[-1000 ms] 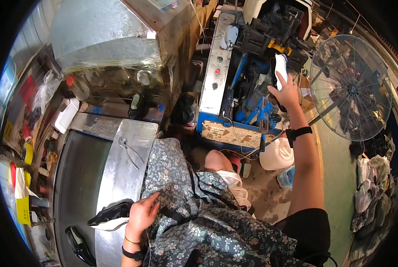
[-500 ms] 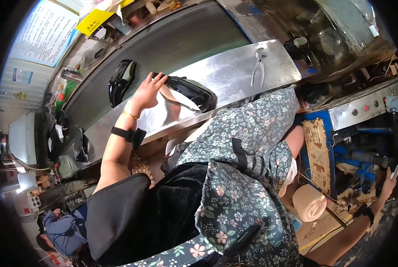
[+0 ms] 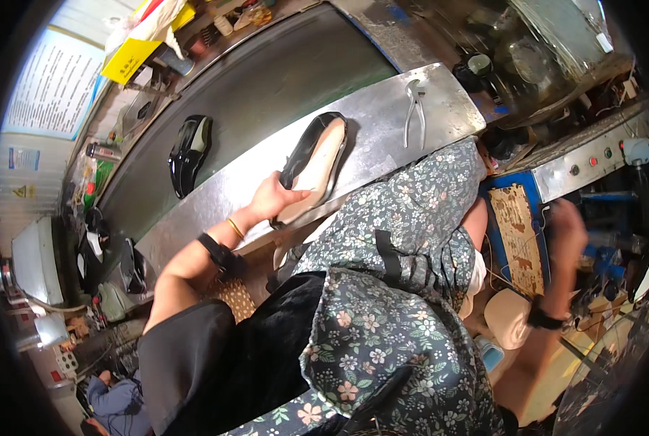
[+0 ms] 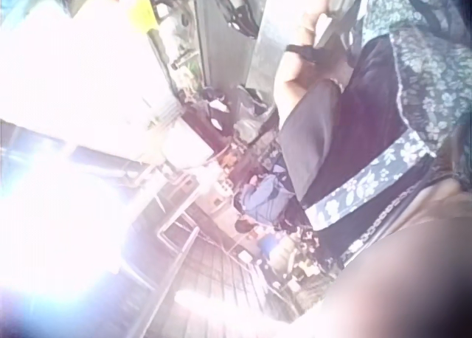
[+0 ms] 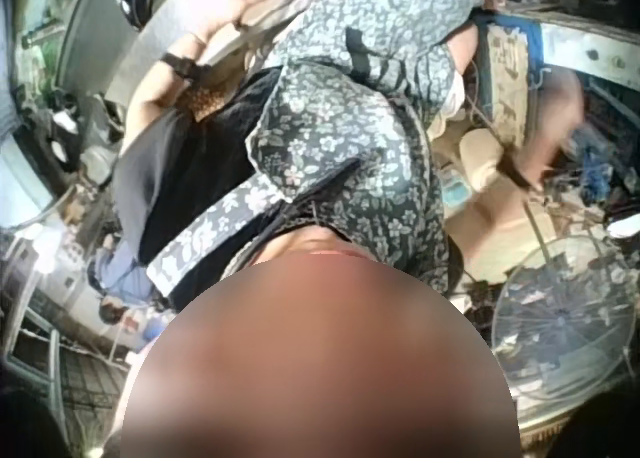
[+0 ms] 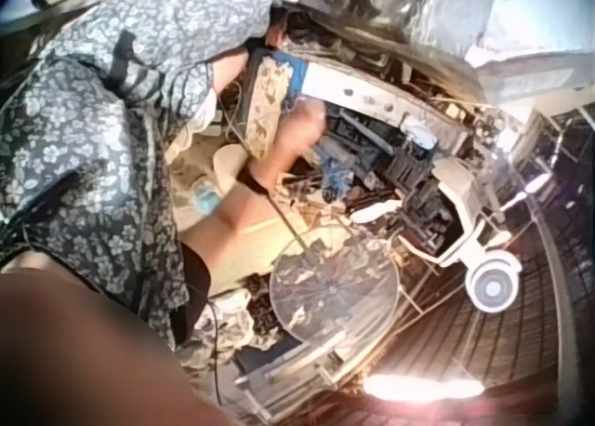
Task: Lasting and trimming shoe uppers on molds at a manufacturing station.
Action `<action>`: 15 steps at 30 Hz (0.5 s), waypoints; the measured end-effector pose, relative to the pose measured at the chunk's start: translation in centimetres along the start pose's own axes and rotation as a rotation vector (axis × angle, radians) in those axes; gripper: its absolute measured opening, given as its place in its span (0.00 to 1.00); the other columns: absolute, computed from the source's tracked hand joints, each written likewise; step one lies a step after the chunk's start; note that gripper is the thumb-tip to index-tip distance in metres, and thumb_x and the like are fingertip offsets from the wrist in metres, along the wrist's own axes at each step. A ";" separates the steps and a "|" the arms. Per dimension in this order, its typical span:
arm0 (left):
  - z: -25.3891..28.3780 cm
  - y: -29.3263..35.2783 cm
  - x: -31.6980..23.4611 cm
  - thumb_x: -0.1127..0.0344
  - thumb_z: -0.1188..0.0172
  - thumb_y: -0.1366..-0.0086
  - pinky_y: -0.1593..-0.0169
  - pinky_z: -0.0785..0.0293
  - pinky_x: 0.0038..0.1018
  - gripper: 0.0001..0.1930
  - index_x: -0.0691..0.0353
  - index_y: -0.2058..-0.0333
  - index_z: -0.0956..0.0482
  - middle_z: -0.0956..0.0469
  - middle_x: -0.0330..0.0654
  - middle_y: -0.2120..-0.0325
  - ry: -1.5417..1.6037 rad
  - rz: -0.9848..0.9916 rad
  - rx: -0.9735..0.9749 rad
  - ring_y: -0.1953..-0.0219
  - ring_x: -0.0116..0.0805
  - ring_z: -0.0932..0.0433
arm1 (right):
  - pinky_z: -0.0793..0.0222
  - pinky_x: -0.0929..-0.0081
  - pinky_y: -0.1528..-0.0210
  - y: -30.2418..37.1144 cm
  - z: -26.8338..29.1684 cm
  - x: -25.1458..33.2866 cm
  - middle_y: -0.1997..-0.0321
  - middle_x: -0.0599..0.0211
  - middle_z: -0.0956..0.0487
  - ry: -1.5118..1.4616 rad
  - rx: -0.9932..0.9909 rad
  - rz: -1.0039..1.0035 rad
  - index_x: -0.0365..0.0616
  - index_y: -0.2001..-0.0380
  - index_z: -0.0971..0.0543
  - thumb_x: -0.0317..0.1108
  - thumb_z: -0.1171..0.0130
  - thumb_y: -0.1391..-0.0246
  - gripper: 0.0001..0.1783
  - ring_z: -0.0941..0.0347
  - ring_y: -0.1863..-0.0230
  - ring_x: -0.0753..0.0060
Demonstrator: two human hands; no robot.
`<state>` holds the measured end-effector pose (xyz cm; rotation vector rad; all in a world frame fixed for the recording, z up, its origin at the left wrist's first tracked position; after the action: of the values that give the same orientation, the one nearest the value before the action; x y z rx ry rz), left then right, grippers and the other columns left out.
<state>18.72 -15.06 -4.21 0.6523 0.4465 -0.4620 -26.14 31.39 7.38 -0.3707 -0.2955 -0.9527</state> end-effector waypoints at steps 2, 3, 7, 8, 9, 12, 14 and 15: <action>-4.1 0.9 -3.0 0.54 0.28 0.46 0.55 0.23 0.31 0.34 0.77 0.52 0.30 0.20 0.50 0.60 0.721 0.034 0.222 0.60 0.36 0.20 | 0.33 0.74 0.44 1.8 -10.1 8.7 0.48 0.61 0.20 -0.522 0.261 -0.160 0.39 0.47 0.23 0.35 0.40 0.41 0.20 0.26 0.47 0.72; -5.7 1.7 -5.6 0.58 0.29 0.44 0.53 0.23 0.30 0.31 0.77 0.51 0.31 0.21 0.49 0.59 1.056 -0.025 0.257 0.58 0.35 0.20 | 0.34 0.72 0.42 2.1 -13.0 14.0 0.43 0.57 0.24 -0.782 0.270 -0.076 0.39 0.42 0.27 0.34 0.37 0.43 0.26 0.28 0.43 0.68; -7.3 5.4 -15.6 0.58 0.31 0.43 0.47 0.26 0.32 0.35 0.78 0.46 0.35 0.23 0.51 0.55 0.934 -0.488 0.311 0.54 0.37 0.23 | 0.32 0.67 0.44 0.6 -12.9 26.1 0.40 0.52 0.27 -1.169 0.179 0.215 0.39 0.33 0.43 0.37 0.35 0.45 0.41 0.29 0.42 0.62; -7.4 6.0 -17.2 0.56 0.31 0.43 0.46 0.27 0.33 0.37 0.77 0.45 0.36 0.23 0.53 0.55 0.632 -0.554 0.330 0.53 0.39 0.23 | 0.31 0.66 0.45 0.6 -11.3 25.7 0.44 0.51 0.25 -1.005 0.046 0.154 0.37 0.35 0.41 0.39 0.35 0.45 0.40 0.27 0.45 0.61; -7.7 6.4 -19.0 0.54 0.31 0.43 0.45 0.28 0.34 0.39 0.77 0.44 0.37 0.23 0.55 0.54 0.337 -0.663 0.330 0.52 0.42 0.23 | 0.30 0.66 0.47 0.7 -9.2 25.5 0.47 0.50 0.23 -0.845 -0.107 0.177 0.36 0.37 0.39 0.40 0.35 0.45 0.38 0.25 0.47 0.60; -7.0 4.7 -22.8 0.56 0.29 0.45 0.43 0.30 0.33 0.42 0.73 0.40 0.39 0.25 0.55 0.50 0.726 -0.669 0.205 0.48 0.42 0.25 | 0.27 0.63 0.55 1.8 -8.4 22.8 0.58 0.43 0.20 -0.717 -0.113 0.071 0.36 0.46 0.29 0.41 0.42 0.39 0.24 0.21 0.55 0.47; -7.6 2.0 -25.6 0.63 0.28 0.46 0.45 0.29 0.30 0.39 0.69 0.40 0.37 0.24 0.49 0.51 0.858 -0.773 0.172 0.50 0.38 0.24 | 0.25 0.63 0.60 3.1 -9.8 21.2 0.64 0.44 0.19 -0.608 -0.049 0.107 0.39 0.52 0.23 0.42 0.45 0.38 0.19 0.20 0.60 0.46; -9.0 0.8 -26.6 0.67 0.28 0.46 0.47 0.28 0.29 0.36 0.66 0.40 0.35 0.23 0.45 0.53 0.806 -0.795 0.295 0.52 0.35 0.24 | 0.25 0.62 0.62 4.0 -10.7 21.1 0.66 0.45 0.19 -0.543 -0.062 0.180 0.39 0.53 0.22 0.41 0.45 0.38 0.17 0.20 0.64 0.44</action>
<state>-4.54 -1.47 3.82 0.9306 1.4459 -1.0293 -10.35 13.40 5.55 -0.7018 -0.7150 -0.6726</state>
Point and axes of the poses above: each hand's wrist, its own y-axis away from the middle knuckle, its own z-axis out of the back of the hand, x = y × z, the point moved 8 cm from there along -y, towards the middle knuckle
